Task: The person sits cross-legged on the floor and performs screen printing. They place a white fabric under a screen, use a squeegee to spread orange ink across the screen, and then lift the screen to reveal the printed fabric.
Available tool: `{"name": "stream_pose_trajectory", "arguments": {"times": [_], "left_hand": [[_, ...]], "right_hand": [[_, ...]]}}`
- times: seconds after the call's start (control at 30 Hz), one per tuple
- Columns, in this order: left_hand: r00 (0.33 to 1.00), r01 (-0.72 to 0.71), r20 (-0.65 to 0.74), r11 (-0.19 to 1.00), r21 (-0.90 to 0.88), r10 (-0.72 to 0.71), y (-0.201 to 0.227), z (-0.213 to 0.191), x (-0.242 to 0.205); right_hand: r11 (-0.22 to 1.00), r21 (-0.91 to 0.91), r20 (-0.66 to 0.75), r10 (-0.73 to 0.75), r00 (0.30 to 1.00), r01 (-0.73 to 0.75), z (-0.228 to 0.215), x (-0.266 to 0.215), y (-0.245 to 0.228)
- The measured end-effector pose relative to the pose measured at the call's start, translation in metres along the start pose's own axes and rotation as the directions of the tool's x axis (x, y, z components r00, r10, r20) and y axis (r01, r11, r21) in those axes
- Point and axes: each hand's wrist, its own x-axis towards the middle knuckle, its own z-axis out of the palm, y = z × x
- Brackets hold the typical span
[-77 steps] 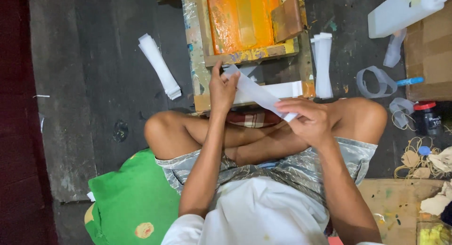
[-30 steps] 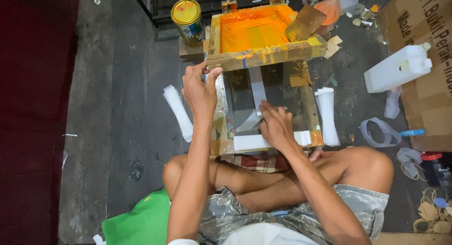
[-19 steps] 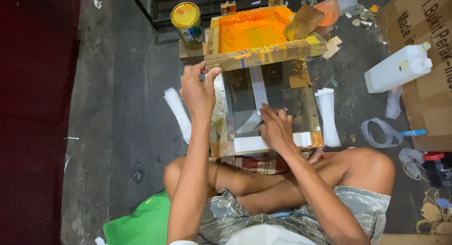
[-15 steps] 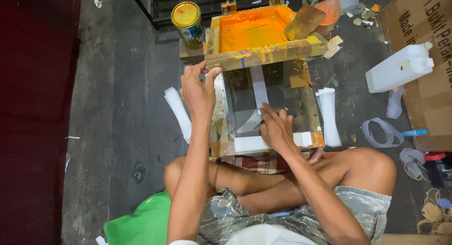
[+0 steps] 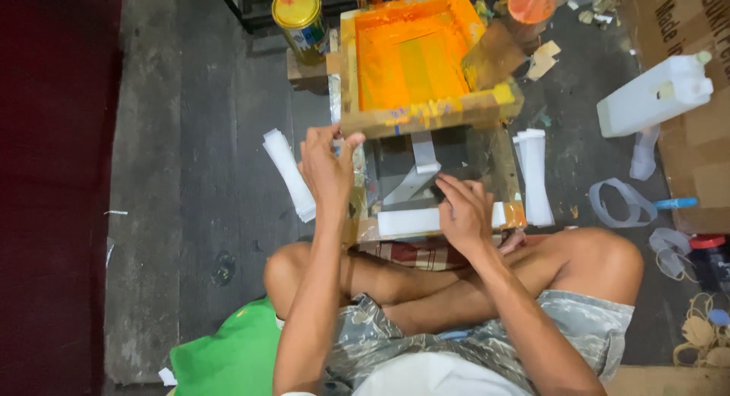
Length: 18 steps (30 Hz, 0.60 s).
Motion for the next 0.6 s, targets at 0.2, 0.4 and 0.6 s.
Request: {"name": "stream_pose_trajectory", "arguments": {"times": [0.2,0.4,0.6], "left_hand": [[0.994,0.058,0.089,0.993,0.100,-0.067,-0.063,0.045,-0.043],[0.996,0.033,0.077,0.989,0.147,-0.045,-0.082,0.065,-0.055],[0.977,-0.002,0.211,0.999,-0.035,0.009,-0.060,0.046,-0.048]], "right_hand": [[1.000,0.022,-0.054,-0.020,0.998,0.021,-0.015,-0.013,0.005],[0.998,0.055,-0.112,-0.012,0.994,0.018,-0.025,-0.002,0.013],[0.918,0.252,-0.159,0.351,0.923,-0.306,-0.039,0.066,0.046]]}}
